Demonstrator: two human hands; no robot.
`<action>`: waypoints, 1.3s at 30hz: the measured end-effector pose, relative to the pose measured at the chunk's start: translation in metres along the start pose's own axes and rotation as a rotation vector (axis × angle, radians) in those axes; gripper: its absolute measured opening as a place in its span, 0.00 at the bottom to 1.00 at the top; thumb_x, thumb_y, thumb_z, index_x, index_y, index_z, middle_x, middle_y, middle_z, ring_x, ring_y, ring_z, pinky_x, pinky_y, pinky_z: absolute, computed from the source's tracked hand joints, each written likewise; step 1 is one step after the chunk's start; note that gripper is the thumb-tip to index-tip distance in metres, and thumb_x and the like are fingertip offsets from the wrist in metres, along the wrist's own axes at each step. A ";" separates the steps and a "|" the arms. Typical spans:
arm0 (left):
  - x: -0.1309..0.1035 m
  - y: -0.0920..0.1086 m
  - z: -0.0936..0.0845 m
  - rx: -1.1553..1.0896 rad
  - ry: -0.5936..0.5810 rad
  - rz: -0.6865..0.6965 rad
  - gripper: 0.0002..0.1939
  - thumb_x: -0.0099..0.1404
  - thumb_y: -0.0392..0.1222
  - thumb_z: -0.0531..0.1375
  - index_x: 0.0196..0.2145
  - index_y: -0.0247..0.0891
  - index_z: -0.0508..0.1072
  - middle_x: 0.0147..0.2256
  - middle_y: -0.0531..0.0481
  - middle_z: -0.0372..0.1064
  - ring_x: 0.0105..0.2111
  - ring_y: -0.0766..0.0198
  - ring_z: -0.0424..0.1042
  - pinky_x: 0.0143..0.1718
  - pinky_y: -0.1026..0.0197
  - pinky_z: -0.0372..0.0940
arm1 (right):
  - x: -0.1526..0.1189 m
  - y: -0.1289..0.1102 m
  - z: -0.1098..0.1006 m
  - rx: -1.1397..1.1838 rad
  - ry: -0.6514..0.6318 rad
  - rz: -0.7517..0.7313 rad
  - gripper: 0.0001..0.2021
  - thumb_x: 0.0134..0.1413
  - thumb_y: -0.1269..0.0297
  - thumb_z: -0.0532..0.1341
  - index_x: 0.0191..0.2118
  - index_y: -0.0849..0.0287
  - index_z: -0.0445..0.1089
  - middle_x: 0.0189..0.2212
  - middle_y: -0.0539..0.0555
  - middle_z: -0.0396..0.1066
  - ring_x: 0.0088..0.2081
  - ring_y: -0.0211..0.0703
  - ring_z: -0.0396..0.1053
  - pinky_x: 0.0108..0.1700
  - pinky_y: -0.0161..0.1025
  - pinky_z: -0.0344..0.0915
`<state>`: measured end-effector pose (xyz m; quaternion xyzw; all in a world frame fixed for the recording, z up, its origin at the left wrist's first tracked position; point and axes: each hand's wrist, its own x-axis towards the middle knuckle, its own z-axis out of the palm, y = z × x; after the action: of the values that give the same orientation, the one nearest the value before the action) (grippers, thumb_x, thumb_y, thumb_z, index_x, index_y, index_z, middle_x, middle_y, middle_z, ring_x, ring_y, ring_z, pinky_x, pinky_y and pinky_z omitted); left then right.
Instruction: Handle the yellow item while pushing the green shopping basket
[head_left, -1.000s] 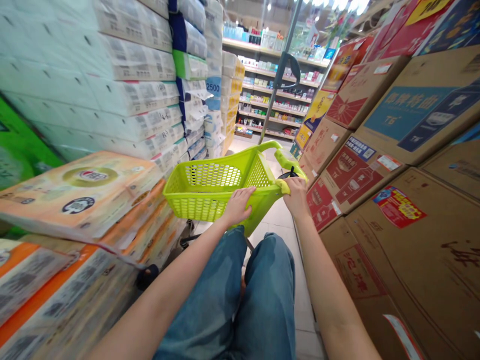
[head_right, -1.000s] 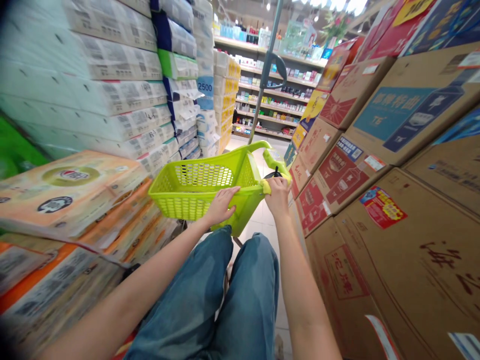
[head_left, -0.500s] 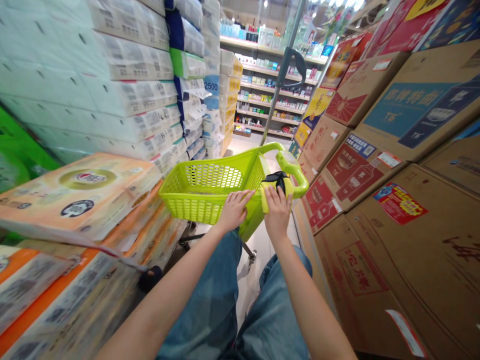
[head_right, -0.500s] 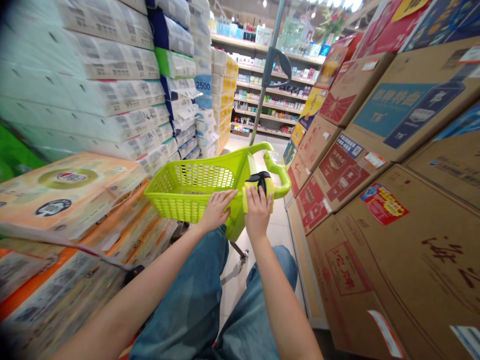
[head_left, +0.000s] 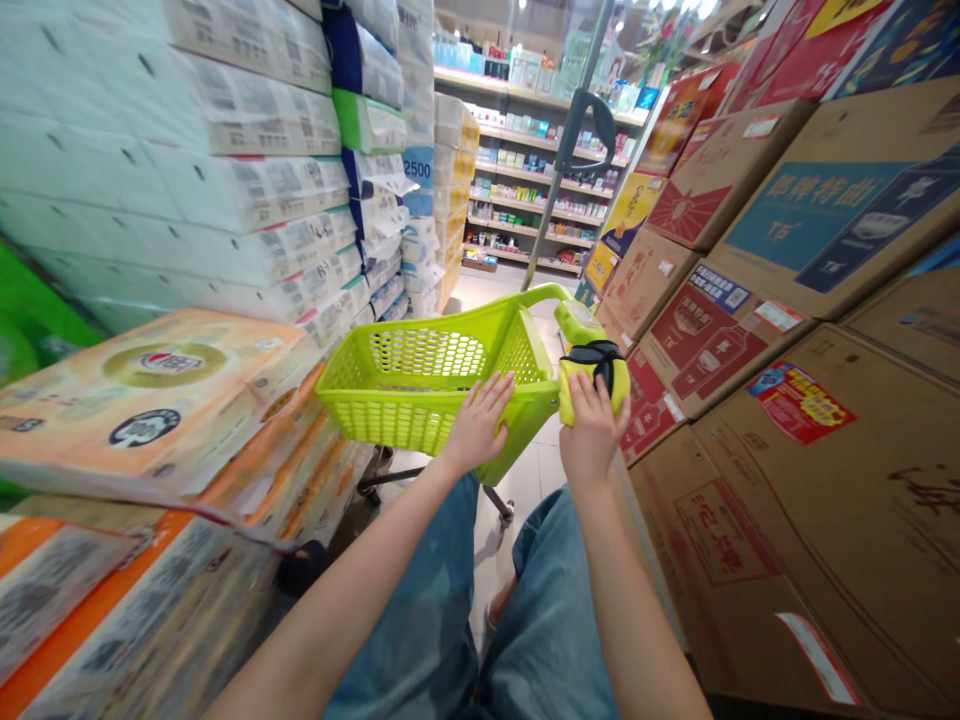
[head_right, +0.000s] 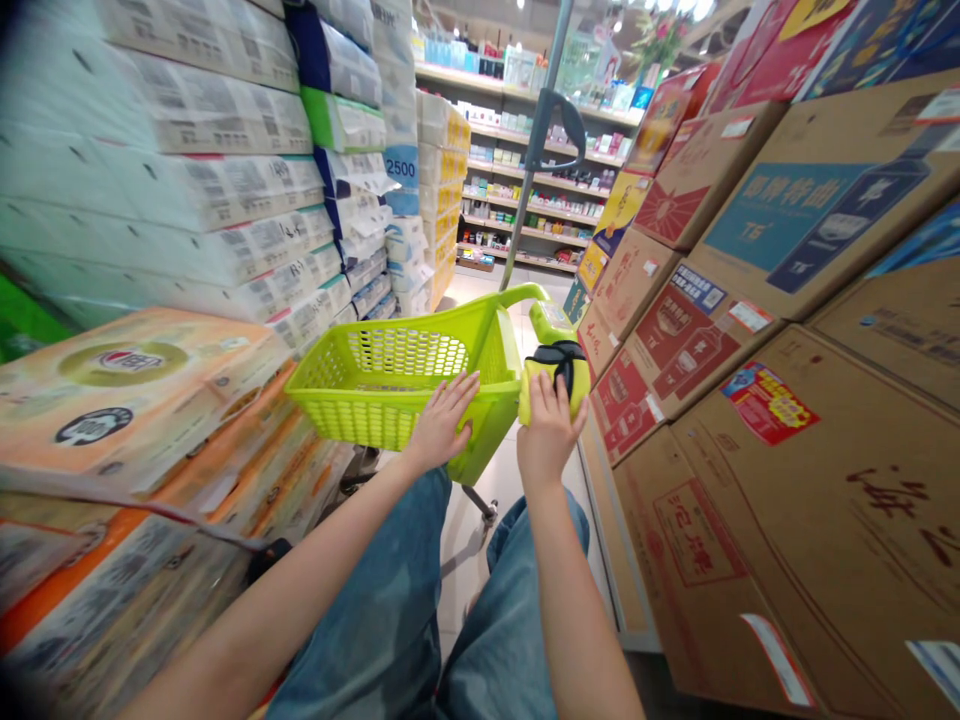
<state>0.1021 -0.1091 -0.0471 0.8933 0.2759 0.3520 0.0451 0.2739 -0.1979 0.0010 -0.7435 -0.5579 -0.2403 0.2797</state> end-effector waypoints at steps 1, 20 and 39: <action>0.001 0.003 0.002 -0.008 -0.010 0.022 0.39 0.61 0.32 0.52 0.70 0.33 0.47 0.70 0.43 0.45 0.71 0.56 0.42 0.69 0.47 0.43 | -0.003 -0.011 0.004 0.004 -0.017 -0.017 0.37 0.46 0.80 0.51 0.64 0.53 0.62 0.63 0.54 0.64 0.67 0.49 0.55 0.69 0.61 0.38; 0.000 0.023 0.039 0.158 0.073 -0.064 0.44 0.61 0.30 0.51 0.71 0.30 0.36 0.71 0.40 0.40 0.71 0.57 0.37 0.70 0.48 0.46 | -0.006 -0.020 0.014 0.025 -0.007 -0.116 0.36 0.48 0.81 0.51 0.65 0.52 0.60 0.63 0.55 0.64 0.66 0.49 0.57 0.67 0.59 0.41; -0.001 0.024 0.037 0.128 0.069 -0.076 0.44 0.60 0.31 0.51 0.70 0.28 0.38 0.71 0.40 0.40 0.71 0.57 0.36 0.70 0.48 0.45 | -0.008 -0.029 0.023 0.073 -0.001 -0.159 0.32 0.51 0.80 0.49 0.61 0.50 0.65 0.60 0.53 0.69 0.64 0.47 0.61 0.64 0.58 0.41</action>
<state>0.1371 -0.1257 -0.0682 0.8705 0.3331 0.3621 -0.0084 0.2447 -0.1812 -0.0170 -0.6864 -0.6235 -0.2410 0.2863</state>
